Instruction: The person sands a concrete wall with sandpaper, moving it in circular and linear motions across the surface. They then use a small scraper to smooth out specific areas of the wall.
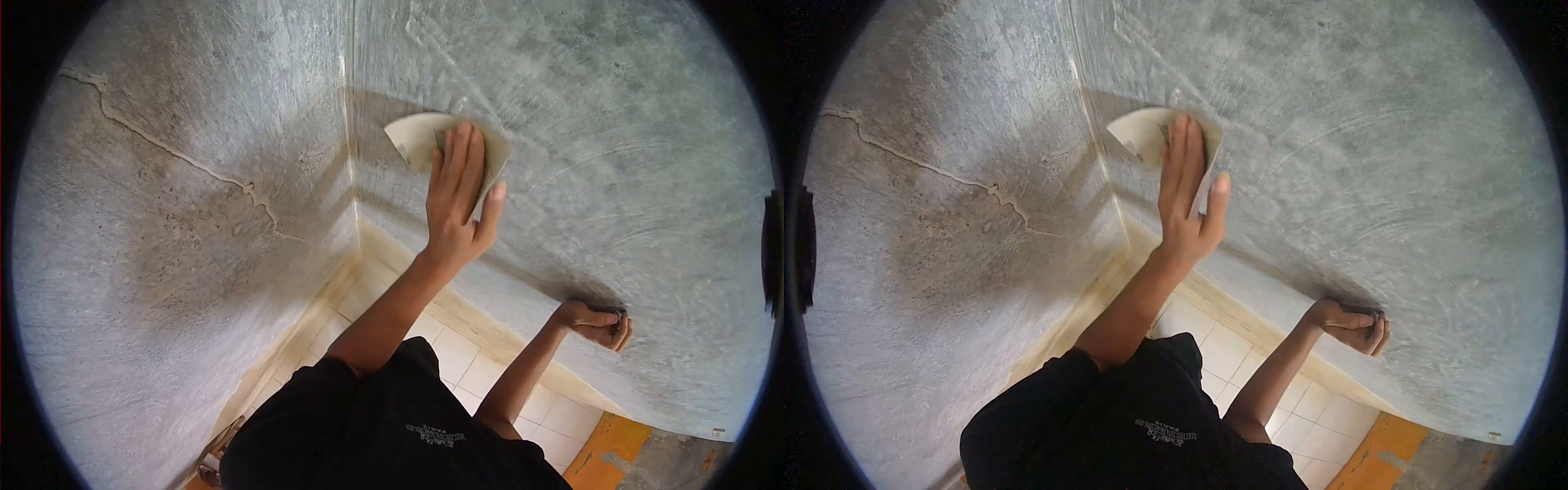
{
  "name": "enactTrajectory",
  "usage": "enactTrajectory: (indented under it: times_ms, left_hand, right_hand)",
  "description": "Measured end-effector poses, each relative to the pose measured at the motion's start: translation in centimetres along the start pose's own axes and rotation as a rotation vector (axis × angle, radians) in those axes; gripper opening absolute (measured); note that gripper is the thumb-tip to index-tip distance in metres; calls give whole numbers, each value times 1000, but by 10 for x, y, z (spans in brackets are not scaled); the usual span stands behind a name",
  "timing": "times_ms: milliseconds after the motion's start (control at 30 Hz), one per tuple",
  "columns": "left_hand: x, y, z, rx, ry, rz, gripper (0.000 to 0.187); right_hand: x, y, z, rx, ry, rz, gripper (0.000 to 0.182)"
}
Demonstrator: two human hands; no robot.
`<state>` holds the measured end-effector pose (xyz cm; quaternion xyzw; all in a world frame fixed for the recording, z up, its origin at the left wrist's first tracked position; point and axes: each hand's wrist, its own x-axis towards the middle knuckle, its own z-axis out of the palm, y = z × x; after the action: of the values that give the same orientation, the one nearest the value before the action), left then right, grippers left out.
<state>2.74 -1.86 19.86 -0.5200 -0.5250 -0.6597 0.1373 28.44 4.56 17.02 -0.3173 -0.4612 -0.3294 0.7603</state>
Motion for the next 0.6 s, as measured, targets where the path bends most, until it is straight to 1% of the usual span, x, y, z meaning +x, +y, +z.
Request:
enactTrajectory:
  times_ms: [167,267,367,400,500,600]
  left_hand:
    - [27,13,5,-31,86,-25,60]
    - [-3,16,6,-57,-78,-21,59]
    - [-36,6,16,-96,-69,-27,53]
    - [-31,6,14,-163,-25,-42,54]
    - [16,10,9,-148,128,-19,55]
    - [46,18,8,-90,152,33,57]
  right_hand:
    - [-1,3,-4,-78,-21,-16,17]
    - [0,1,-4,-84,-22,-3,18]
    - [1,-3,0,-56,-4,14,19]
    - [1,-3,0,-46,3,15,19]
    - [-1,0,-3,-60,-6,36,20]
    - [-2,2,-3,-40,-11,56,18]
